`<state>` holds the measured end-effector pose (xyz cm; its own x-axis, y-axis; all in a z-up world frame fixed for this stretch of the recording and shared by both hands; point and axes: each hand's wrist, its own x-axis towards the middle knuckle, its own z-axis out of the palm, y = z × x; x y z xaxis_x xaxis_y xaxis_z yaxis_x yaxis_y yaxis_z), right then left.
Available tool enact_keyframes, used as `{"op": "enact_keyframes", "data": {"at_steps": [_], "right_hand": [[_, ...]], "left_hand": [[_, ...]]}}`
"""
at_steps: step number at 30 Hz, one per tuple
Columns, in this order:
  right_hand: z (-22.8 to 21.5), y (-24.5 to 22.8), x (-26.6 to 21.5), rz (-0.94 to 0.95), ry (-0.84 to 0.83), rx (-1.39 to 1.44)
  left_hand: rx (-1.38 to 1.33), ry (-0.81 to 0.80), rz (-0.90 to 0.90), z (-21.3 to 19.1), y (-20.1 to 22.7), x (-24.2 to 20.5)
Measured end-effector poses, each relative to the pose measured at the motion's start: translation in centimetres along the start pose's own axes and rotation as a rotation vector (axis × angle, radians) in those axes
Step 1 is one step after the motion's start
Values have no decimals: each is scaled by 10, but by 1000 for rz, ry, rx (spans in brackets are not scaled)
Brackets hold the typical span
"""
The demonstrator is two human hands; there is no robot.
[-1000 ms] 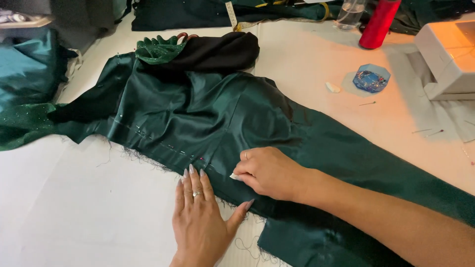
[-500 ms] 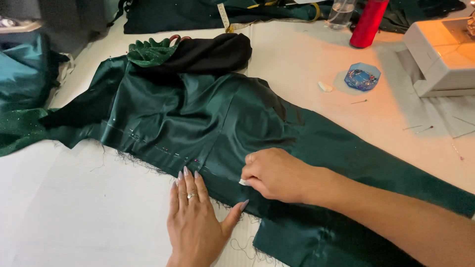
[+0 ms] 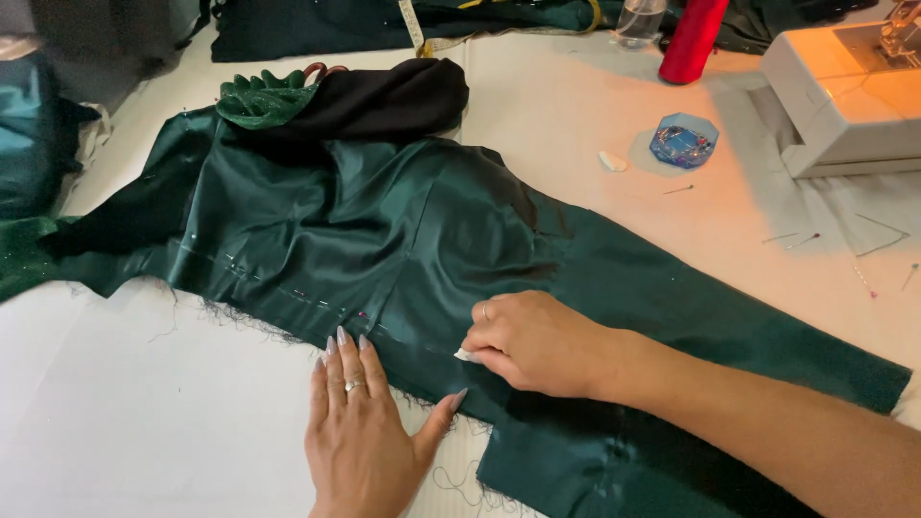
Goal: Aligning the edges of green satin fabric and securing them with straight pins in preparation for sewing.
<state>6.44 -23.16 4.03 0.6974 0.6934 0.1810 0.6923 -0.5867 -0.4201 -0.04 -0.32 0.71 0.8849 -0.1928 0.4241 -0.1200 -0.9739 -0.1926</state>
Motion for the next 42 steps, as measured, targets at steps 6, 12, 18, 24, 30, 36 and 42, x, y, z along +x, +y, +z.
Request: {"op": "enact_keyframes", "data": {"at_steps": [6, 12, 18, 24, 30, 36, 42], "right_hand": [[2, -1, -1, 14, -29, -43], [-16, -7, -13, 71, -90, -23], [-45, -14, -48, 211, -118, 63], [-23, -8, -49, 104, -29, 29], [-10, -5, -39, 20, 20, -20], [-25, -13, -40, 89, -61, 0], [-3, -8, -15, 62, 26, -10]], "left_hand": [[2, -16, -9, -1, 0, 0], [21, -24, -20, -5, 2, 1], [-20, 74, 71, -19, 15, -13], [-248, 545, 551, -13, 58, -32], [-211, 585, 543, -4, 62, -38], [-266, 431, 541, -1, 62, -48], [-240, 424, 544, -2, 63, -49]]}}
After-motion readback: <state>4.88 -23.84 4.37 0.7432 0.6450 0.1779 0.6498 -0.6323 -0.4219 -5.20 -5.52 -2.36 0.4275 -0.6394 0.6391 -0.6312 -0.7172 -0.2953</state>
